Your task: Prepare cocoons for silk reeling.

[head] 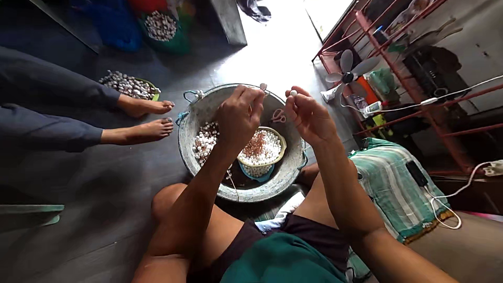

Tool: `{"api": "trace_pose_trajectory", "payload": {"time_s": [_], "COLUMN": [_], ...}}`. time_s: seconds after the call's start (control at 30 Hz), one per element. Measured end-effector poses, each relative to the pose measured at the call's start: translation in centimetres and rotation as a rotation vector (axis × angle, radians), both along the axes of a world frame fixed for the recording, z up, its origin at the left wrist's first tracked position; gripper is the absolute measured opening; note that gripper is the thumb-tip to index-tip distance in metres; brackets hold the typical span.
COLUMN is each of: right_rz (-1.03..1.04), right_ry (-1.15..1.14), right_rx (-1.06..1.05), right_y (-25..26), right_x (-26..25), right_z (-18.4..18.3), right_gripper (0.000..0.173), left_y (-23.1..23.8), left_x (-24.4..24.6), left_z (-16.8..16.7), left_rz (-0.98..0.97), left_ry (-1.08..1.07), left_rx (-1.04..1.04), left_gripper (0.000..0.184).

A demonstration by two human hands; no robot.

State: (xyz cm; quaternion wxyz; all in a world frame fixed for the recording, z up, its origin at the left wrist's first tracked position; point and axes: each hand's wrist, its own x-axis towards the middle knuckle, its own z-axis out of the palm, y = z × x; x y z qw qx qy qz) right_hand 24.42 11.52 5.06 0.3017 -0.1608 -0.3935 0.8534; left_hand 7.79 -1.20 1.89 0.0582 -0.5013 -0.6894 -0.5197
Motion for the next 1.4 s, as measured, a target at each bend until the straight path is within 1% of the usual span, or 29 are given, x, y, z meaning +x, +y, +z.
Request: {"api": "trace_pose_trajectory", "payload": {"time_s": [0.13, 0.3, 0.4, 0.57, 0.8, 1.1, 1.27, 1.4], "right_rz": [0.032, 0.019, 0.031, 0.000, -0.002, 0.018, -0.019, -0.010], "right_ry": [0.040, 0.037, 0.055, 0.032, 0.058, 0.087, 0.059, 0.063], "right_rx": [-0.020, -0.122, -0.110, -0.144, -0.127, -0.177, -0.183, -0.203], "right_y": [0.4, 0.4, 0.7, 0.7, 1.0, 0.6, 0.2, 0.0], "right_x": [0.0, 0.0, 0.1, 0.0, 0.2, 0.4, 0.1, 0.2], "right_z": [-0.9, -1.4, -2.0, -1.9, -2.3, -2.7, -2.3, -2.5], "right_gripper": [0.027, 0.027, 0.026, 0.024, 0.025, 0.026, 0.026, 0.025], "left_y": [0.2, 0.5, 0.6, 0.6, 0.8, 0.5, 0.5, 0.5], "left_x": [0.0, 0.0, 0.0, 0.3, 0.5, 0.8, 0.9, 1.0], "left_z": [-0.2, -0.3, -0.4, -0.4, -0.4, -0.2, -0.2, -0.3], "left_rz": [-0.002, 0.003, -0.001, -0.011, -0.031, -0.015, -0.012, -0.007], "left_ry": [0.019, 0.036, 0.039, 0.048, 0.055, 0.092, 0.110, 0.119], "left_rx": [-0.004, 0.001, -0.002, -0.012, 0.000, -0.028, -0.036, -0.041], "left_gripper": [0.020, 0.019, 0.019, 0.019, 0.019, 0.019, 0.020, 0.020]}}
